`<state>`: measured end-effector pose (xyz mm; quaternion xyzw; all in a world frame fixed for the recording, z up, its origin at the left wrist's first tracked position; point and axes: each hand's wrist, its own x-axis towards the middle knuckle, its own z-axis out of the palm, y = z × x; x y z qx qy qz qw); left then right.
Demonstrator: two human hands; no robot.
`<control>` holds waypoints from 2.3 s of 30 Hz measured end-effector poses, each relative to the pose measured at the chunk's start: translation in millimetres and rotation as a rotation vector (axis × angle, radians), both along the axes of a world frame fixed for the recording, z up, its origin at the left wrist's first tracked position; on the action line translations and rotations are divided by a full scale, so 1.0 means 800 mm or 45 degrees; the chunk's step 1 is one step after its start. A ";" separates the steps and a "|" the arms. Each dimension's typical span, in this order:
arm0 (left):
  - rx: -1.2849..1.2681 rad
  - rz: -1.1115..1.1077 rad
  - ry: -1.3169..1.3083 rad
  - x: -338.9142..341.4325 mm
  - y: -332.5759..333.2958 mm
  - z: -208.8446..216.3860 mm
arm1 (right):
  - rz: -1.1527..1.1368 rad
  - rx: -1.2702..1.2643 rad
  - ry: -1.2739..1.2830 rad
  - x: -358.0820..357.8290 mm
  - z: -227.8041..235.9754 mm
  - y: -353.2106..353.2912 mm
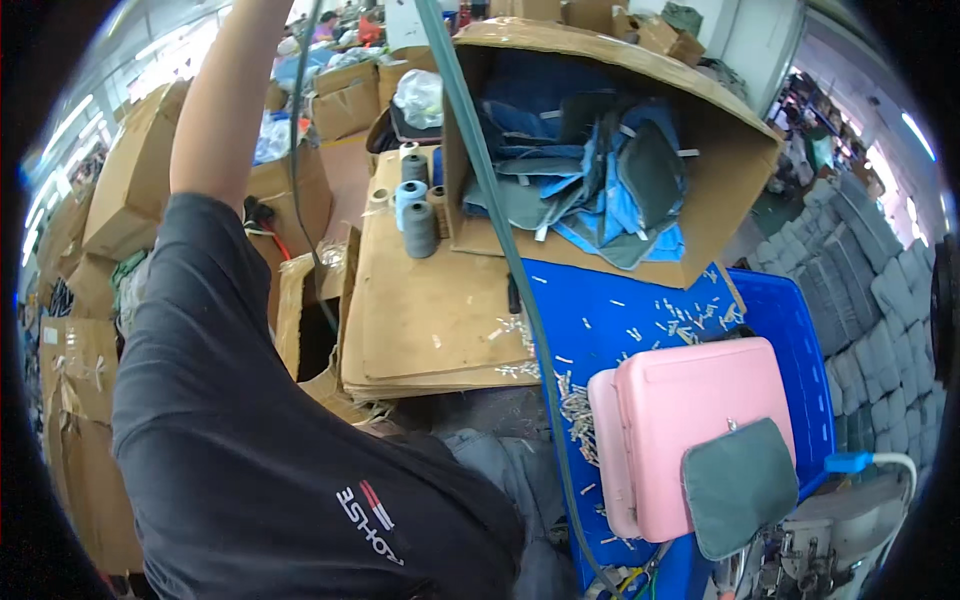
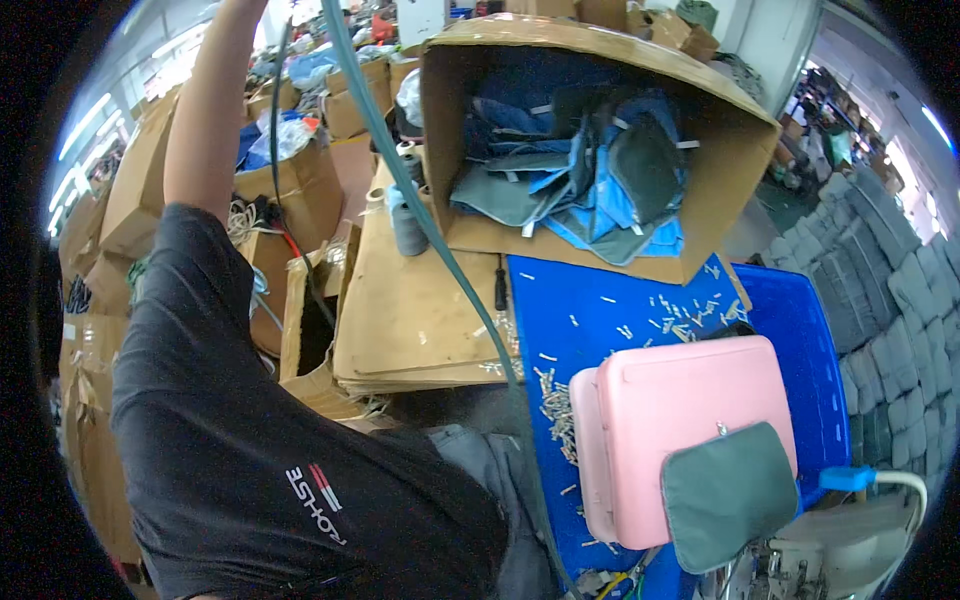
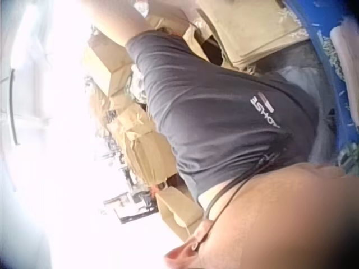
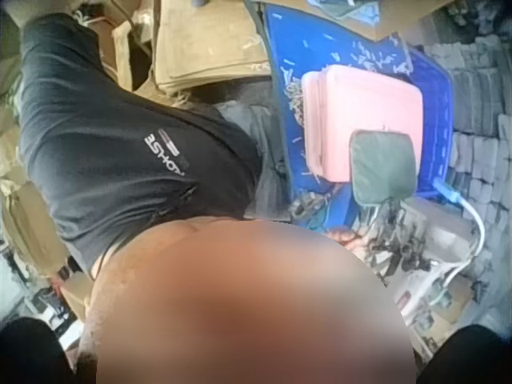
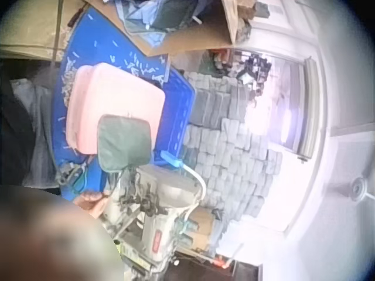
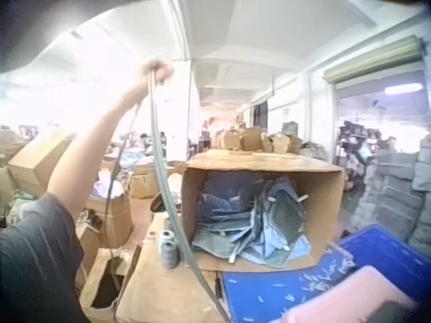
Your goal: Assembling and trimming the edges of a leather pouch at a workstation.
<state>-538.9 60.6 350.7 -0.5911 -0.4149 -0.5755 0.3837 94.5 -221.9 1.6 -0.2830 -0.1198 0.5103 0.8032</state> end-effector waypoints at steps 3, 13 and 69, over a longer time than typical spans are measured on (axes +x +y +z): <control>-0.650 -0.072 0.184 0.031 0.016 -0.070 | -0.391 -0.048 -0.665 -0.018 -0.024 0.005; -1.349 -1.004 1.037 0.295 -0.017 -0.244 | 0.081 -0.824 -1.170 -0.075 0.044 -0.051; -0.457 -1.838 1.018 0.666 -0.065 -0.448 | -0.567 -0.354 -0.919 -0.015 -0.062 0.119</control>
